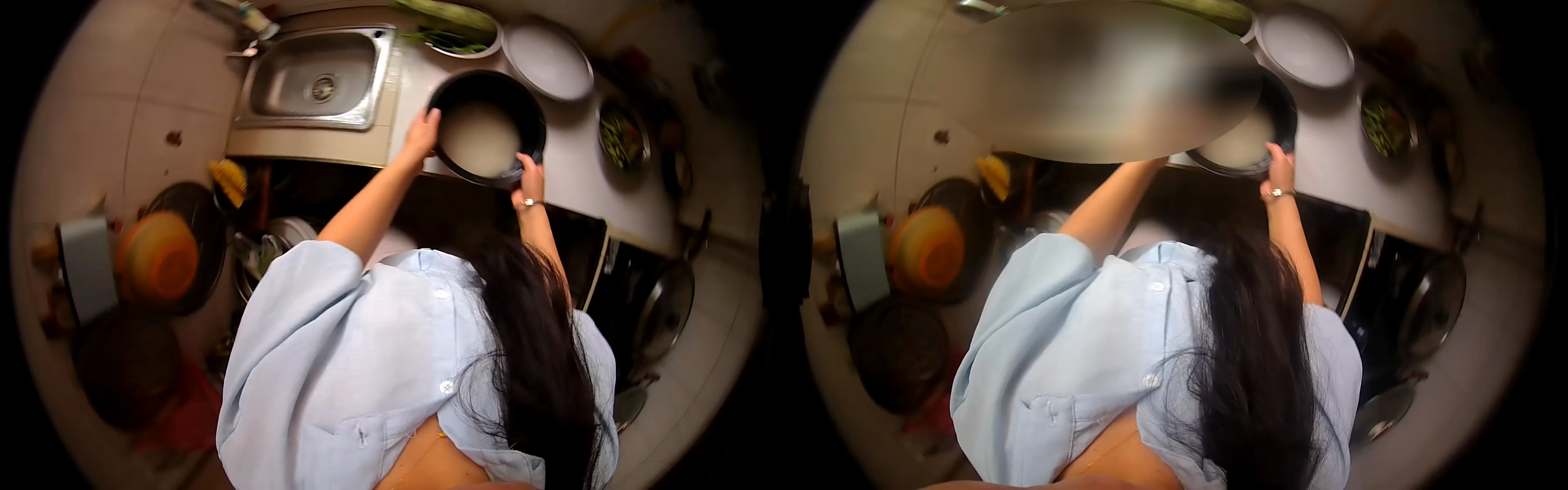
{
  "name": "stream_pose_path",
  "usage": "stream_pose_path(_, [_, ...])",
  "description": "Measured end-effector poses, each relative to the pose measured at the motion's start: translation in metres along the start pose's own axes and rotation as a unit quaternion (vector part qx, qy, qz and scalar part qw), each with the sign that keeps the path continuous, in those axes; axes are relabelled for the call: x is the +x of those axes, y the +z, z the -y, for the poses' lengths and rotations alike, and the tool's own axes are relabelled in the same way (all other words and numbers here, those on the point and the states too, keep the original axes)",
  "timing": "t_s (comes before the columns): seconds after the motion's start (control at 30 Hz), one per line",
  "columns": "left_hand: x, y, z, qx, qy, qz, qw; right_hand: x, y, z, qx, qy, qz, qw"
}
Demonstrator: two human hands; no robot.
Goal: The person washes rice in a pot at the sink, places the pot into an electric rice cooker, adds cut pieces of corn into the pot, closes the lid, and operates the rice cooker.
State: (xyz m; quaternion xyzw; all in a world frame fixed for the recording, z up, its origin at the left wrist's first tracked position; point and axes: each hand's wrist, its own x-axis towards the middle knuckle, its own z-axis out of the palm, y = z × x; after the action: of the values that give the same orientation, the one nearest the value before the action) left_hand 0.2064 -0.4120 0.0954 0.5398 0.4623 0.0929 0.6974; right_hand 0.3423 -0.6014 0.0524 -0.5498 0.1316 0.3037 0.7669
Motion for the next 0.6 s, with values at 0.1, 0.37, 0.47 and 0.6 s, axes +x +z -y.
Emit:
stream_pose_path(0.1, [-0.021, -0.001, -0.015, -0.028, -0.046, 0.032, 0.998, -0.019, 0.003, 0.011, -0.015, 0.038, 0.034, 0.999])
stream_pose_path(0.37, [-0.013, -0.020, -0.011, 0.019, 0.004, 0.063, 0.998, -0.038, 0.004, -0.009, -0.104, -0.035, -0.027, 0.994])
stream_pose_path(0.47, [-0.006, -0.019, -0.013, 0.066, 0.058, 0.152, 0.985, -0.076, -0.007, 0.007, 0.003, -0.045, -0.060, 0.997])
stream_pose_path(0.6, [-0.042, 0.005, -0.036, 0.046, 0.038, 0.237, 0.970, -0.118, -0.029, -0.005, 0.009, -0.061, -0.116, 0.991])
